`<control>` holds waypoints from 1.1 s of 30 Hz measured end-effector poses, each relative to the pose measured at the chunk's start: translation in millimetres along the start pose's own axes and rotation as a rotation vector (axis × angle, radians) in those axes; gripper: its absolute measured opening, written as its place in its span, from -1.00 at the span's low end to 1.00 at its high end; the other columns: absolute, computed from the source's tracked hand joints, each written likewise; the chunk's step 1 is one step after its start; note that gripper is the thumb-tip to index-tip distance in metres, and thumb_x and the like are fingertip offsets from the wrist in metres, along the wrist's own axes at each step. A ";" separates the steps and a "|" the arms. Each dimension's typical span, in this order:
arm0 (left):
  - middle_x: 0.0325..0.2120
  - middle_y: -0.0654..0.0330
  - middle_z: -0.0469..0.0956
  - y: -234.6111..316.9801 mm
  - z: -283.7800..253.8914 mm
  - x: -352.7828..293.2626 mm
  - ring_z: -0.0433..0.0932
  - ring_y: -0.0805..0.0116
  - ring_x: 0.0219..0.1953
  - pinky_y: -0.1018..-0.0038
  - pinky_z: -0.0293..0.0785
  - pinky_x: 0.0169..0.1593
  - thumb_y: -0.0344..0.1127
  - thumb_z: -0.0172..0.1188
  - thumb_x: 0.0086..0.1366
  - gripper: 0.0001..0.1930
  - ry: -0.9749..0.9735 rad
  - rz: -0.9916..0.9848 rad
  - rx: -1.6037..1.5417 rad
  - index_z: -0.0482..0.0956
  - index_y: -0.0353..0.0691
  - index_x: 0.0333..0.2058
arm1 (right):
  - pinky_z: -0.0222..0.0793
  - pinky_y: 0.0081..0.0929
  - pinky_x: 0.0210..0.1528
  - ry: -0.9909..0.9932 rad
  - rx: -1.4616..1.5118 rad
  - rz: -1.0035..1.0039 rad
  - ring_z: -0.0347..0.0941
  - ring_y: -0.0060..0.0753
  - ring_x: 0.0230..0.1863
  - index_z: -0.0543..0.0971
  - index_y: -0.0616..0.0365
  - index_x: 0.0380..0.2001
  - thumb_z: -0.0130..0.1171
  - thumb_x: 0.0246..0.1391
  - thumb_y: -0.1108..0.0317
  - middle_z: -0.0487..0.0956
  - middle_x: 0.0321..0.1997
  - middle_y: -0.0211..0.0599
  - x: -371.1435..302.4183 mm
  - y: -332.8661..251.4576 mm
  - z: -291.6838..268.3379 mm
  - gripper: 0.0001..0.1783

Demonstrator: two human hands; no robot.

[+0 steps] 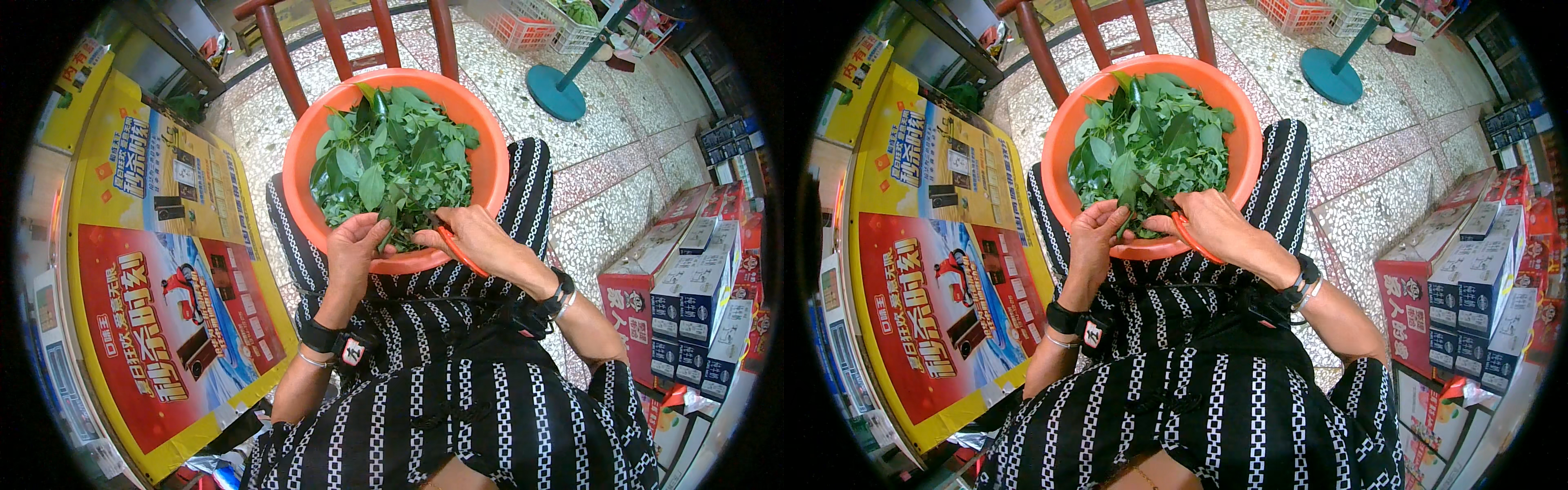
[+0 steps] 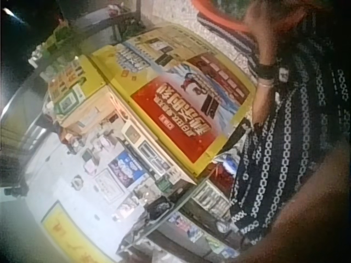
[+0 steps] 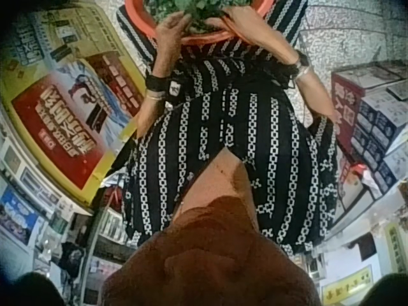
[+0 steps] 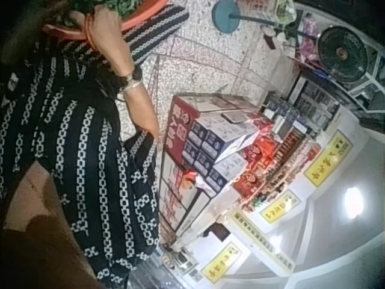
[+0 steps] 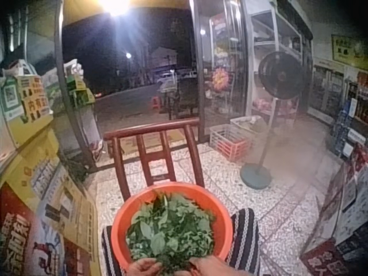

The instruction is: The person uses scissors to trim leaves into smaller pieces inside a red basin.

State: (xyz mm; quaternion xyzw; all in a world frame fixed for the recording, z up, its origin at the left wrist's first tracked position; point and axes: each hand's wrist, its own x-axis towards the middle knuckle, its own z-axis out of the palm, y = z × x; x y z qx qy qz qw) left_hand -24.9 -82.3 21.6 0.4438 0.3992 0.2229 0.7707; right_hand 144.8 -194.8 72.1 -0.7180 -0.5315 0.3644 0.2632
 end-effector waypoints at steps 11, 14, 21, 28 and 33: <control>-0.42 0.21 0.57 -3.6 4.9 -1.5 0.54 0.49 -0.48 0.62 0.52 -0.43 -0.47 0.19 0.21 -0.89 -0.047 0.053 0.070 0.50 -0.35 -0.30 | 0.29 -0.15 -0.50 -0.059 -0.108 0.003 0.45 -0.01 -0.59 0.49 0.33 -0.55 0.07 0.10 -0.13 0.42 -0.69 0.02 -1.7 -6.1 4.8 -0.40; -0.38 0.20 0.57 -5.4 1.3 0.1 0.56 0.46 -0.42 0.60 0.54 -0.34 -0.49 0.16 0.23 -0.87 -0.031 0.043 0.016 0.48 -0.36 -0.24 | 0.30 -0.17 -0.51 -0.033 -0.038 0.027 0.44 -0.01 -0.61 0.50 0.35 -0.55 0.07 0.09 -0.14 0.42 -0.72 0.02 -1.9 -8.0 2.5 -0.38; -0.31 0.14 0.58 -6.6 -2.5 2.9 0.58 0.43 -0.34 0.56 0.53 -0.23 -0.52 0.14 0.23 -0.77 -0.062 0.055 -0.057 0.41 -0.34 -0.13 | 0.34 -0.16 -0.44 0.055 -0.212 -0.079 0.49 0.02 -0.53 0.47 0.40 -0.41 0.00 0.07 -0.27 0.49 -0.62 0.06 -8.8 6.8 9.0 -0.26; -0.38 0.14 0.60 -6.3 -1.1 0.1 0.58 0.44 -0.37 0.58 0.53 -0.30 -0.51 0.19 0.20 -0.77 -0.072 0.043 -0.008 0.40 -0.30 -0.17 | 0.27 -0.15 -0.54 -0.073 -0.200 -0.027 0.43 0.10 -0.59 0.47 0.32 -0.52 0.01 0.11 -0.18 0.42 -0.69 0.05 -9.1 1.3 9.1 -0.36; -0.34 0.13 0.59 -11.2 -1.7 1.4 0.59 0.42 -0.36 0.57 0.54 -0.31 -0.47 0.20 0.21 -0.77 -0.072 -0.003 -0.048 0.40 -0.30 -0.17 | 0.24 -0.16 -0.57 -0.092 -0.180 -0.018 0.38 0.06 -0.65 0.48 0.32 -0.59 -0.02 0.13 -0.17 0.36 -0.76 0.00 -8.1 -5.4 5.5 -0.34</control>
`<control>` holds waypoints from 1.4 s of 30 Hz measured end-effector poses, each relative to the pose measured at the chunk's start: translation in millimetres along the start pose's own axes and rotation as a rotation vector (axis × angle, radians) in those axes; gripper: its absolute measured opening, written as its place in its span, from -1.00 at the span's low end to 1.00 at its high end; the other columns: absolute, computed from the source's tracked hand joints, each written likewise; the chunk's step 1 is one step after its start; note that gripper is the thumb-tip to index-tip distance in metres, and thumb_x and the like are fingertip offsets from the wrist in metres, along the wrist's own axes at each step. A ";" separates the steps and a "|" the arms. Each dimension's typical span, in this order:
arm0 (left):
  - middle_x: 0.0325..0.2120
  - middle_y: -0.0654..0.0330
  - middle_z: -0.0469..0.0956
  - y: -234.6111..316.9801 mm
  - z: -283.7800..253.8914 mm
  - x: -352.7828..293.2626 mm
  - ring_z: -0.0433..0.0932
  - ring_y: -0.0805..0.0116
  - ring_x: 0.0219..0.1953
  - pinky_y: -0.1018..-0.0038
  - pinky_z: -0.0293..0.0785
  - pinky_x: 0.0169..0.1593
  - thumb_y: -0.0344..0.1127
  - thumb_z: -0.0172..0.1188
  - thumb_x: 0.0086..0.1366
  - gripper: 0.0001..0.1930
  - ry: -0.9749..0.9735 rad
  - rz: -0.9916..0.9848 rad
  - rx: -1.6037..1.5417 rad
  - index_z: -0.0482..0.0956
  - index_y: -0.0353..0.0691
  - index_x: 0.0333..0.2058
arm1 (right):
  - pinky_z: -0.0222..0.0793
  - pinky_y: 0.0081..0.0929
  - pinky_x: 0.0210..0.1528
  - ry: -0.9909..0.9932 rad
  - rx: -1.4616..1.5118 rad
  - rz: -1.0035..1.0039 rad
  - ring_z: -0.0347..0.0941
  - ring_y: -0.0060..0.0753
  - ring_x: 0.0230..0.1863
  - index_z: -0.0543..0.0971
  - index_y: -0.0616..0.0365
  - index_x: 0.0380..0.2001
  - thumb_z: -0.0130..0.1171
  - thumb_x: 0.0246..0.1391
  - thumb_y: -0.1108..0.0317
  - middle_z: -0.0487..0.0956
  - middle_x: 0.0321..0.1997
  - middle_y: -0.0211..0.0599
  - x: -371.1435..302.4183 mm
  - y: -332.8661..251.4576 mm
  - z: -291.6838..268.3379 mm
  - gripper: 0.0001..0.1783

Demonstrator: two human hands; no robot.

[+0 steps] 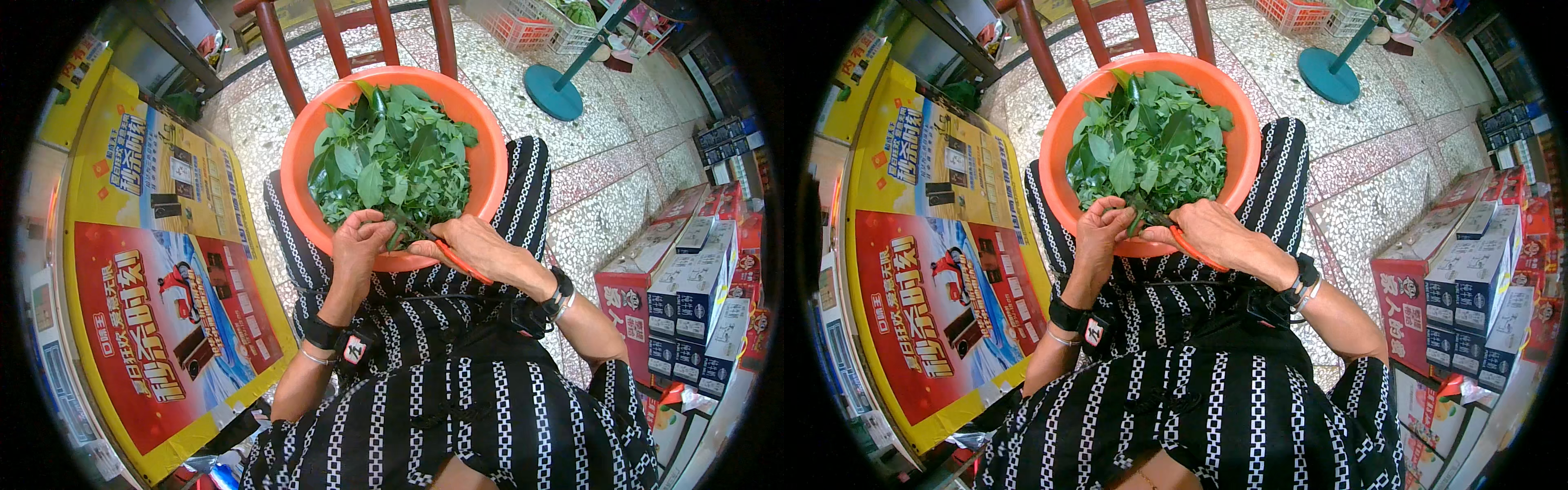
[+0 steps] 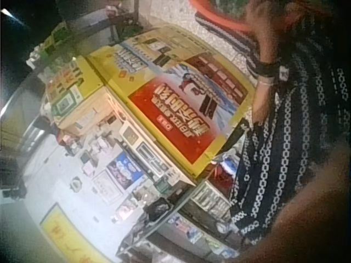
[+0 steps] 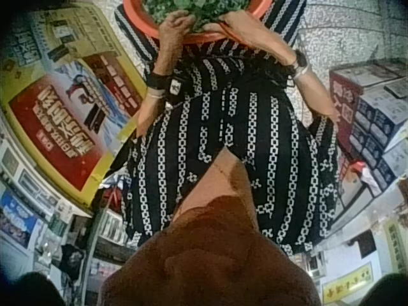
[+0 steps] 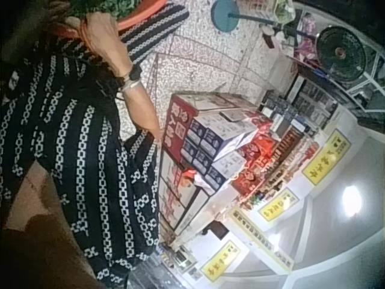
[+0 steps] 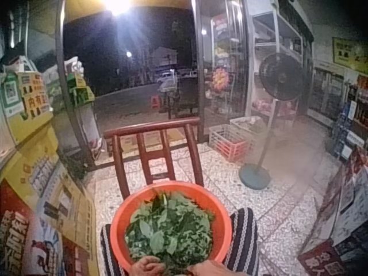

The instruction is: The person uses scissors to trim leaves into smaller pieces inside a red basin.

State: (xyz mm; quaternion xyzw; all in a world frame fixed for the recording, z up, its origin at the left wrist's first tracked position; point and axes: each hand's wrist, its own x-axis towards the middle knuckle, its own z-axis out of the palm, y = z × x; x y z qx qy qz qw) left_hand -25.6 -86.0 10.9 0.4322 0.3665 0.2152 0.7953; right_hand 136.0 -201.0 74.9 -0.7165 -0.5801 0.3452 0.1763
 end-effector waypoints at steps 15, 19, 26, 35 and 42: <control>-0.33 0.09 0.58 -8.4 -5.7 -0.4 0.61 0.36 -0.35 0.56 0.56 -0.26 -0.46 0.19 0.22 -0.79 0.049 -0.098 -0.036 0.46 -0.36 -0.18 | 0.29 -0.20 -0.55 0.096 0.152 0.055 0.39 -0.03 -0.69 0.47 0.42 -0.61 0.10 0.07 -0.18 0.36 -0.78 0.00 -1.6 8.2 3.5 -0.30; -0.38 0.15 0.58 -4.6 -4.9 -0.6 0.61 0.36 -0.36 0.56 0.57 -0.28 -0.46 0.19 0.21 -0.83 0.067 -0.087 -0.138 0.47 -0.32 -0.22 | 0.35 -0.20 -0.46 0.029 0.131 0.099 0.46 -0.02 -0.58 0.48 0.42 -0.48 0.08 0.05 -0.22 0.44 -0.67 0.04 -8.0 6.0 -0.7 -0.29; -0.37 0.15 0.58 -4.4 1.1 -6.9 0.60 0.39 -0.39 0.56 0.57 -0.29 -0.44 0.21 0.21 -0.83 -0.055 -0.145 -0.110 0.48 -0.31 -0.24 | 0.30 -0.14 -0.41 0.064 -0.047 -0.026 0.45 0.03 -0.45 0.42 0.33 -0.44 0.07 0.11 -0.11 0.45 -0.53 0.04 -9.0 -0.1 4.7 -0.43; -0.33 0.13 0.58 -3.2 -2.4 -5.3 0.60 0.35 -0.38 0.54 0.57 -0.29 -0.43 0.23 0.20 -0.78 0.048 -0.129 -0.124 0.46 -0.34 -0.20 | 0.36 -0.16 -0.44 0.059 0.184 0.093 0.44 0.11 -0.54 0.48 0.41 -0.49 0.04 0.08 -0.20 0.44 -0.62 0.13 -8.3 5.6 -3.2 -0.31; -0.36 0.15 0.58 -2.0 3.0 -7.7 0.61 0.35 -0.39 0.55 0.57 -0.32 -0.43 0.23 0.20 -0.80 0.009 -0.112 -0.072 0.47 -0.33 -0.22 | 0.29 -0.11 -0.34 0.044 -0.025 -0.006 0.43 0.06 -0.35 0.41 0.33 -0.39 0.07 0.09 -0.15 0.44 -0.44 0.04 -12.1 2.4 3.5 -0.39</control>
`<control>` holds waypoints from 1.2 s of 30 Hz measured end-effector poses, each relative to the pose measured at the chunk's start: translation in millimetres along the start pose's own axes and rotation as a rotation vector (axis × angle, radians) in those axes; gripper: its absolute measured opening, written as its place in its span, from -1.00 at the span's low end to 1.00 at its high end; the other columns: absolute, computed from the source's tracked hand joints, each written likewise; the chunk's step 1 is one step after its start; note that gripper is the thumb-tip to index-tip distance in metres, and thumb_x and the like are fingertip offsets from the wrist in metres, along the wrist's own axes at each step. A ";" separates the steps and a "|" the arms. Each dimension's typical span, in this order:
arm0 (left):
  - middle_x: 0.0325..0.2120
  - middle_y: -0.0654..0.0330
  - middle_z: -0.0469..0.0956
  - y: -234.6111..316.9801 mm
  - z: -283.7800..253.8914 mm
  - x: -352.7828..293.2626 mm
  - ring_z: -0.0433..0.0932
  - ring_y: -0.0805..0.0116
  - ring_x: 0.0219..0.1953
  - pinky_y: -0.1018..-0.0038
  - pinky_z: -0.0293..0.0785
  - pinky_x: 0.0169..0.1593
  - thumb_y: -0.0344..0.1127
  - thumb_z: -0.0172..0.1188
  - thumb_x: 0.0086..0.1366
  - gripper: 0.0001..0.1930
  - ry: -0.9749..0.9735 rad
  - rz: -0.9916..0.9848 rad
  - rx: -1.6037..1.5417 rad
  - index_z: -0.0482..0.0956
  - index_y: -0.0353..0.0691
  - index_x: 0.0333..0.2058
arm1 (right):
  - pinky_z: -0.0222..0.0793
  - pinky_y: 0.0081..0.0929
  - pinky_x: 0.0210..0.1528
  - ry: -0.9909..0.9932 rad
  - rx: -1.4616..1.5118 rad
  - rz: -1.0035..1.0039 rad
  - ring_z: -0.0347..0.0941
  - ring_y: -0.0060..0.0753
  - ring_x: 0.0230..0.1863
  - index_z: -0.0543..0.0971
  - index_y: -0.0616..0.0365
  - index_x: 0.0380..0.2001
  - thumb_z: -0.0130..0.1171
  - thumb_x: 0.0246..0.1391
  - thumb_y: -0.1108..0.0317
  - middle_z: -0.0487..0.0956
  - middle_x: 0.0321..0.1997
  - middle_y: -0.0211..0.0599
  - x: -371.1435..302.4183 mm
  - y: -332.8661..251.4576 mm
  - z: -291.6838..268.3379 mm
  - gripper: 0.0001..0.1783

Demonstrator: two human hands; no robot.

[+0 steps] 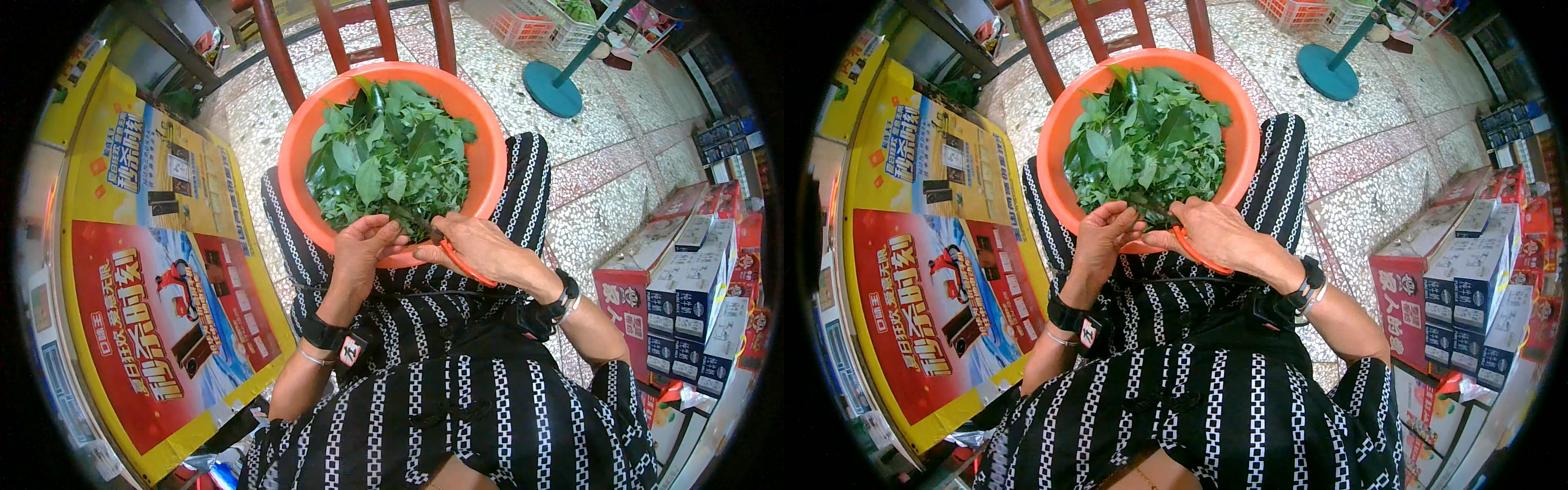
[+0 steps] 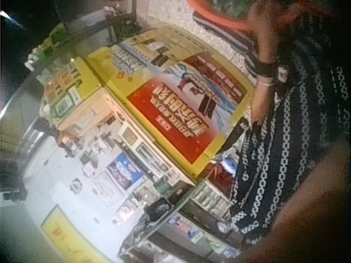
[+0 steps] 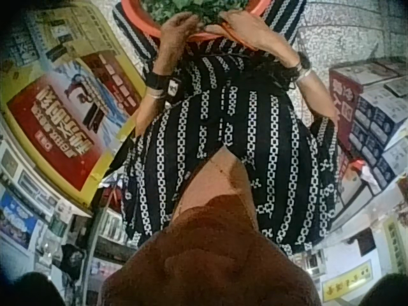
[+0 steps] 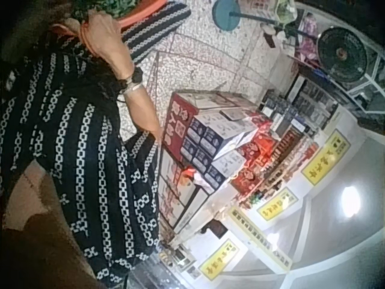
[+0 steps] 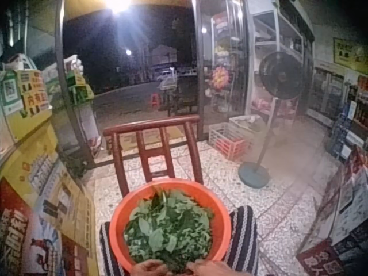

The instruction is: The person uses scissors to trim leaves into smaller pieces inside a red basin.

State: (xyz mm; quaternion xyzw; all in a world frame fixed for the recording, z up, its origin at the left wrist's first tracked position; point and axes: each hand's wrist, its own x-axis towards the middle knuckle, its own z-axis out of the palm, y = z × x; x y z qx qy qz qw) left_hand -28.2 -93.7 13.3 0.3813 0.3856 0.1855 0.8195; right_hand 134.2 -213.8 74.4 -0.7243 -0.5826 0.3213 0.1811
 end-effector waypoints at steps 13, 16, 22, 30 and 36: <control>-0.32 0.09 0.58 0.4 -4.1 0.9 0.62 0.31 -0.29 0.54 0.59 -0.23 -0.48 0.20 0.20 -0.78 0.041 0.050 -0.097 0.48 -0.37 -0.17 | 0.29 -0.17 -0.42 0.075 0.066 0.010 0.43 0.01 -0.48 0.43 0.36 -0.41 0.10 0.10 -0.08 0.42 -0.54 0.07 0.0 4.5 -1.5 -0.43; -0.32 0.09 0.58 2.8 -3.5 -0.4 0.61 0.31 -0.28 0.54 0.58 -0.21 -0.47 0.21 0.20 -0.76 0.022 0.013 -0.084 0.47 -0.38 -0.16 | 0.30 -0.11 -0.30 -0.040 -0.026 0.073 0.42 0.14 -0.27 0.38 0.35 -0.34 0.06 0.10 -0.14 0.41 -0.35 0.14 -1.6 2.9 0.4 -0.39; -0.31 0.09 0.58 0.2 -0.9 -1.7 0.61 0.32 -0.29 0.53 0.59 -0.21 -0.45 0.19 0.22 -0.77 -0.063 -0.060 -0.072 0.47 -0.36 -0.16 | 0.27 -0.19 -0.48 -0.024 0.016 0.029 0.40 -0.04 -0.55 0.43 0.33 -0.47 0.02 0.12 -0.16 0.41 -0.61 0.02 4.8 -0.2 0.0 -0.38; -0.35 0.20 0.57 0.8 -9.3 5.3 0.59 0.40 -0.32 0.57 0.55 -0.24 -0.41 0.18 0.24 -0.82 -0.041 -0.079 -0.168 0.48 -0.25 -0.19 | 0.28 -0.24 -0.57 0.125 0.237 0.068 0.37 -0.09 -0.70 0.50 0.34 -0.56 0.12 0.09 -0.09 0.39 -0.76 -0.02 1.7 -0.2 -5.0 -0.42; -0.37 0.22 0.56 0.3 -7.5 3.9 0.58 0.43 -0.36 0.56 0.55 -0.25 -0.41 0.19 0.23 -0.82 -0.089 -0.071 -0.152 0.48 -0.27 -0.20 | 0.29 -0.12 -0.26 -0.027 0.041 0.064 0.41 0.03 -0.27 0.42 0.32 -0.37 0.03 0.13 -0.12 0.44 -0.36 0.06 -2.2 0.3 -0.9 -0.42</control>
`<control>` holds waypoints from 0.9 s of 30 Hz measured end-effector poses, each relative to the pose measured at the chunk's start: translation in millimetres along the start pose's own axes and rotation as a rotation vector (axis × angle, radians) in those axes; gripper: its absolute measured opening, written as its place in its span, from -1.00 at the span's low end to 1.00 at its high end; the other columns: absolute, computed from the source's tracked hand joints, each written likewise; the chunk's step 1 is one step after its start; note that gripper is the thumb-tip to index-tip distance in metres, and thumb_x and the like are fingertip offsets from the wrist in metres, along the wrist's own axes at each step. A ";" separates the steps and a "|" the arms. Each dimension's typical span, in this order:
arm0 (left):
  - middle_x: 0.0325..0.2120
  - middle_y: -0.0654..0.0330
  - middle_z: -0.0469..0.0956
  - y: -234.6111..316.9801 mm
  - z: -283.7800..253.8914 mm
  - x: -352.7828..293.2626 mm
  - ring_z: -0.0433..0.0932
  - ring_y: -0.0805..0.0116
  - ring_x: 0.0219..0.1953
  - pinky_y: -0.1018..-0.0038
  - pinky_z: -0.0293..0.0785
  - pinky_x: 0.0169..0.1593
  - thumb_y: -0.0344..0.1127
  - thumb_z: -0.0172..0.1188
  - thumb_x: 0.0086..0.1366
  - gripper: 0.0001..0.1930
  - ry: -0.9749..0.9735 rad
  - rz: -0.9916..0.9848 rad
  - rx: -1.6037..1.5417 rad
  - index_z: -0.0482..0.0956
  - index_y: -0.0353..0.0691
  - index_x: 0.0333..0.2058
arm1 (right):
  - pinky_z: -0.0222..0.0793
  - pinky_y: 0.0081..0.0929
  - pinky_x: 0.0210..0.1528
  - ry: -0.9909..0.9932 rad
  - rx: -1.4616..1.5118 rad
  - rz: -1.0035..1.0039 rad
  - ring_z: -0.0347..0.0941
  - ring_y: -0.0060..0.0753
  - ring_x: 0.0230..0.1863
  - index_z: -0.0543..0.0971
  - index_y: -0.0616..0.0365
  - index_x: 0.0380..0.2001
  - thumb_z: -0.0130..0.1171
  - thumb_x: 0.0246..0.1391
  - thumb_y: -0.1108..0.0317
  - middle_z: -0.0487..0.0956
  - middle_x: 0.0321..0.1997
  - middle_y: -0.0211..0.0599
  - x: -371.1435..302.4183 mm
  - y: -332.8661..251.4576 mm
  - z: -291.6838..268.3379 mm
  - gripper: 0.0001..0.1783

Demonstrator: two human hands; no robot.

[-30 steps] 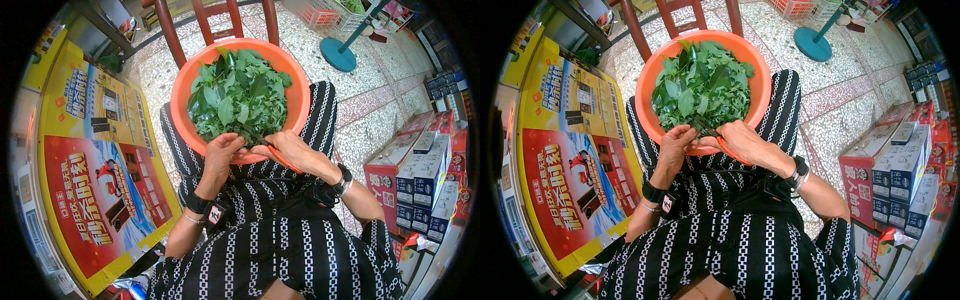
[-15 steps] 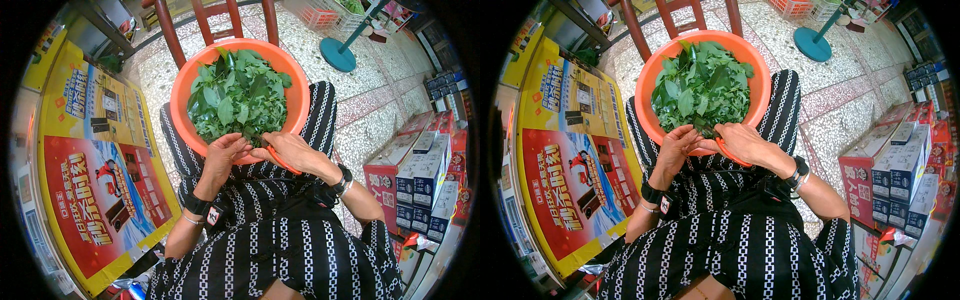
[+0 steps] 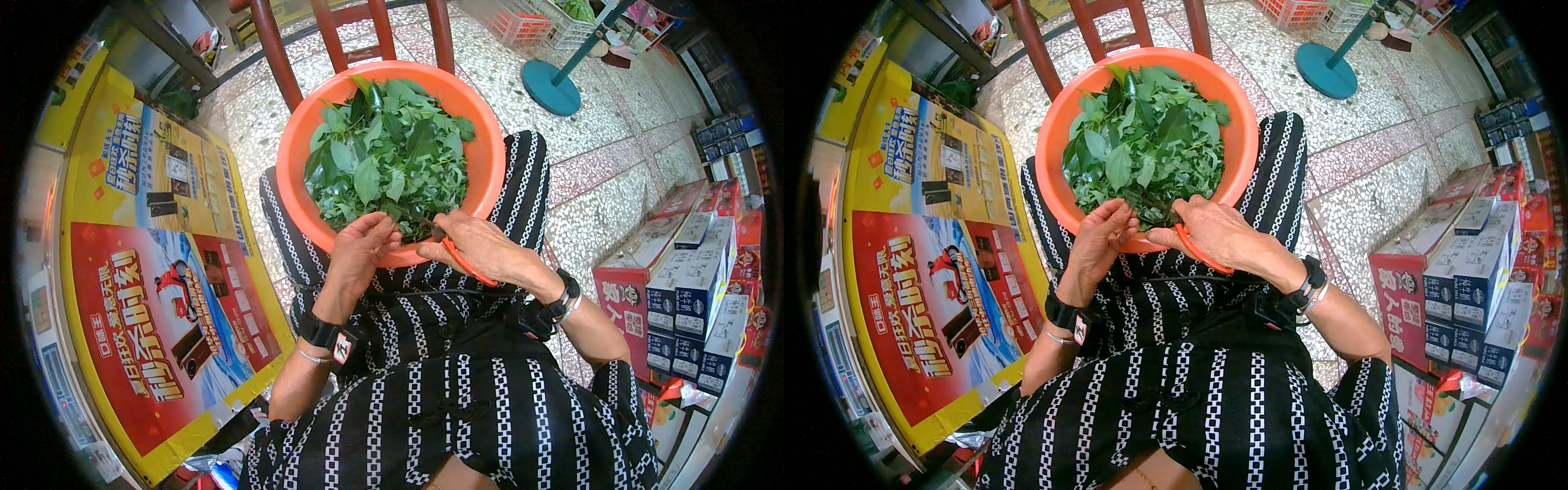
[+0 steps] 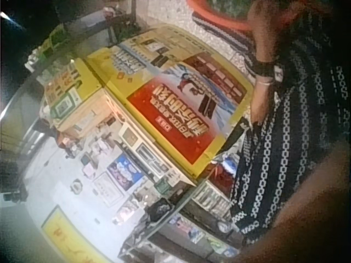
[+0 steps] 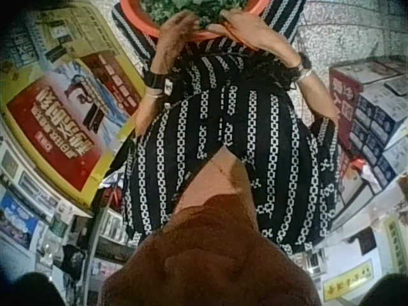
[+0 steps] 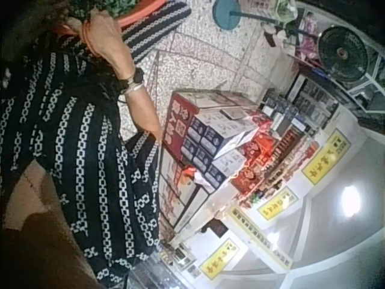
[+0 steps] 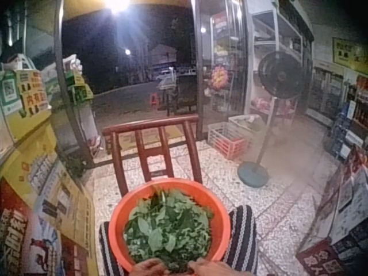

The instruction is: The person uses scissors to trim leaves into smaller pieces inside a red basin.

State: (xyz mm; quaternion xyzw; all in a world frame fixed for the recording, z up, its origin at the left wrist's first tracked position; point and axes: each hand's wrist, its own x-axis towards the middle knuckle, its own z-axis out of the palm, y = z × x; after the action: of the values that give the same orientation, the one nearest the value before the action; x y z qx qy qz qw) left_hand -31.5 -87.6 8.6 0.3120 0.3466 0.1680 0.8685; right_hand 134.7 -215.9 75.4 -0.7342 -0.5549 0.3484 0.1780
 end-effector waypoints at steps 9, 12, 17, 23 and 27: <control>-0.35 0.13 0.57 0.8 6.8 0.6 0.60 0.34 -0.32 0.55 0.59 -0.22 -0.46 0.19 0.21 -0.81 0.011 0.002 0.054 0.48 -0.35 -0.20 | 0.10 -0.31 -0.66 -0.026 0.165 0.008 0.12 -0.33 -0.76 0.41 0.32 -0.59 0.04 0.17 -0.04 0.23 -0.80 -0.19 4.8 -3.2 -1.1 -0.45; -0.35 0.12 0.57 1.2 7.8 0.7 0.61 0.33 -0.32 0.55 0.59 -0.21 -0.47 0.20 0.21 -0.80 0.031 0.012 0.049 0.48 -0.36 -0.19 | 0.11 -0.33 -0.66 0.021 0.192 -0.011 0.10 -0.36 -0.75 0.40 0.31 -0.59 0.05 0.17 -0.05 0.23 -0.78 -0.23 3.1 2.2 1.0 -0.44; -0.34 0.11 0.57 3.6 8.9 -0.9 0.61 0.33 -0.32 0.57 0.59 -0.23 -0.48 0.21 0.19 -0.80 0.012 0.021 0.046 0.47 -0.34 -0.20 | 0.19 -0.26 -0.60 0.251 -0.001 -0.198 0.25 -0.17 -0.72 0.41 0.29 -0.57 -0.01 0.17 -0.11 0.32 -0.77 -0.20 0.5 11.1 16.7 -0.41; -0.40 0.14 0.58 3.8 14.3 -0.2 0.61 0.35 -0.35 0.57 0.58 -0.27 -0.47 0.22 0.19 -0.79 -0.014 0.054 0.087 0.41 -0.28 -0.23 | 0.20 -0.26 -0.58 0.001 0.070 -0.067 0.32 -0.17 -0.69 0.42 0.28 -0.58 -0.02 0.18 -0.10 0.33 -0.76 -0.18 -2.9 12.0 8.8 -0.42; -0.39 0.15 0.57 8.7 15.8 10.1 0.60 0.38 -0.38 0.55 0.57 -0.31 -0.45 0.21 0.21 -0.79 -0.010 0.090 0.247 0.39 -0.28 -0.22 | 0.18 -0.31 -0.62 0.030 0.171 -0.011 0.30 -0.31 -0.73 0.42 0.29 -0.66 0.00 0.19 -0.06 0.28 -0.80 -0.22 2.8 10.0 4.6 -0.40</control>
State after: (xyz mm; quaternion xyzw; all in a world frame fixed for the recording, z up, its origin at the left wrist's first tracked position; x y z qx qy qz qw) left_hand -13.9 -82.7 18.2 0.4327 0.3459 0.1611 0.8168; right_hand 138.8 -217.1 64.9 -0.7185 -0.5243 0.3824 0.2502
